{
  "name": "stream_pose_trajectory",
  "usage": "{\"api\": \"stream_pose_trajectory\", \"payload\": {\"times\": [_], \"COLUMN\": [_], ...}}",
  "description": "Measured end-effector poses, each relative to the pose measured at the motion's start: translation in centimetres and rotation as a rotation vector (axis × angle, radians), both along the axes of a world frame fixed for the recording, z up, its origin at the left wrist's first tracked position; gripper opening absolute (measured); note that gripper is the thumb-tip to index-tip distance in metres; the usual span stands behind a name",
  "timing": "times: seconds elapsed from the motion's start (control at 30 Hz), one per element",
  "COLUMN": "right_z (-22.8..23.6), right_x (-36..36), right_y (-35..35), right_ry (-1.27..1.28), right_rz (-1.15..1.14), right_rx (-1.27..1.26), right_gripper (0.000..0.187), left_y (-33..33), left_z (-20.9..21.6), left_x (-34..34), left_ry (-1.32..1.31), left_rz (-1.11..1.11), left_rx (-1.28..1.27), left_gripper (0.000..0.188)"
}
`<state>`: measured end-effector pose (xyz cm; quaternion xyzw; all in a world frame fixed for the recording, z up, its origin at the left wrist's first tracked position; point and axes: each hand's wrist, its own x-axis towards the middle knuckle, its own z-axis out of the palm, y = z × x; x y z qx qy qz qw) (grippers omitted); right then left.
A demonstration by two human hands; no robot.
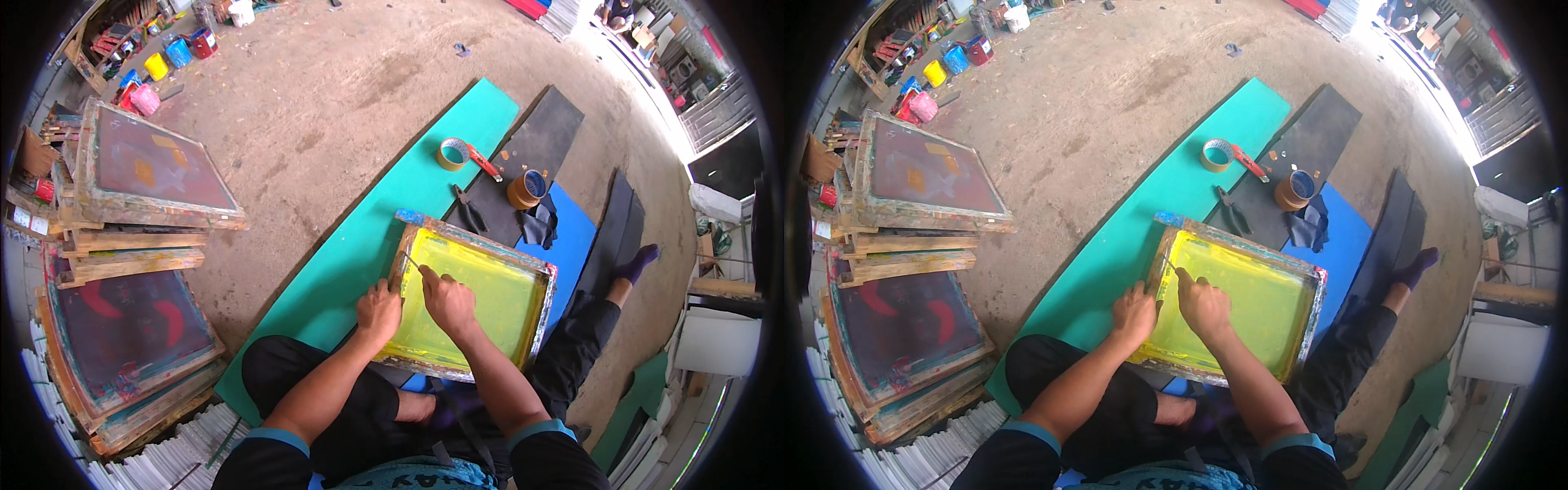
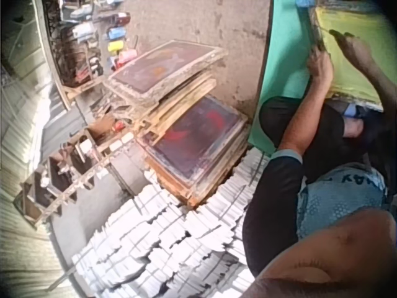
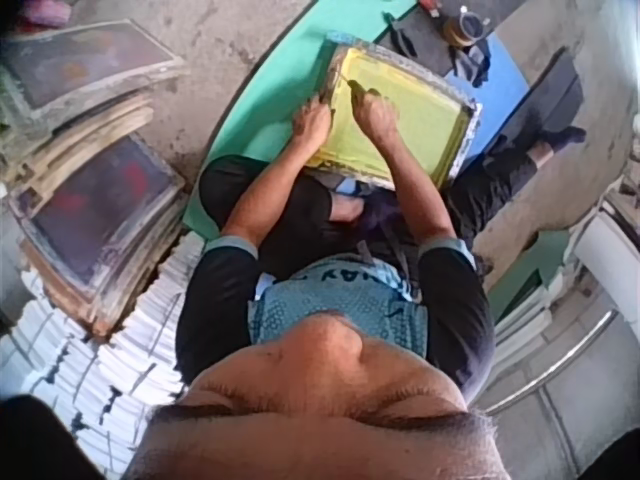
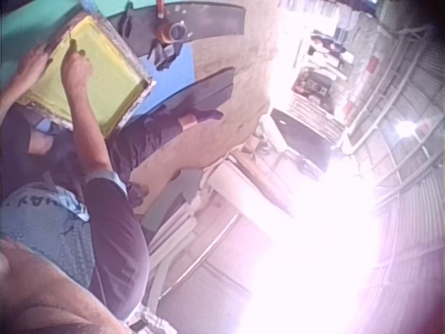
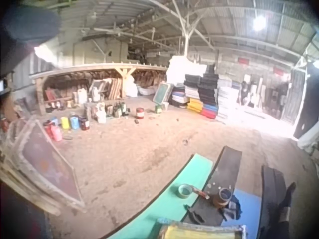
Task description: The person sits on the floor and uses a utility knife to scrape and clean the edges of a yellow silkscreen frame. They repeatedly remove small pieces of debris or dried material from the frame's border and place them into a black plastic bag. The person continues this cleaning process along the frame's edges throughout the clip.
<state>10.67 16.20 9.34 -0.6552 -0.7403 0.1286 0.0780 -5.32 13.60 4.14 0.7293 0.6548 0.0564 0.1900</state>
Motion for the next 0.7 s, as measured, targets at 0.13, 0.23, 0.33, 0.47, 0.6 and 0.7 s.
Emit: {"api": "stream_pose_trajectory", "payload": {"times": [0.13, 0.23, 0.33, 0.47, 0.6, 0.7], "right_z": [0.5, 0.0, -1.6, -2.1, -2.9, -2.4], "right_x": [0.6, 0.1, 0.3, -0.7, -1.5, -1.6], "right_y": [-0.4, -1.3, -3.3, -4.9, -5.5, -5.1], "right_ry": [0.010, 0.086, 0.172, 0.317, 0.477, 0.539], "right_rz": [-0.001, -0.065, -0.132, -0.184, -0.233, -0.286], "right_rx": [-0.001, -0.039, -0.017, -0.014, -0.018, -0.101], "right_gripper": [0.023, 0.022, 0.022, 0.024, 0.029, 0.027], "left_y": [0.3, 0.7, 1.5, 1.6, 1.8, 2.0], "left_z": [0.9, -1.3, 0.6, -0.6, -0.9, -0.9], "left_x": [-0.7, -1.8, -1.6, -2.3, -2.4, -2.4], "left_ry": [-0.066, -0.152, -0.220, -0.258, -0.283, -0.307], "left_rz": [-0.012, 0.056, 0.181, 0.178, 0.188, 0.207], "left_rx": [-0.019, 0.031, -0.063, -0.088, -0.114, -0.125], "left_gripper": [0.042, 0.037, 0.034, 0.037, 0.038, 0.036]}}
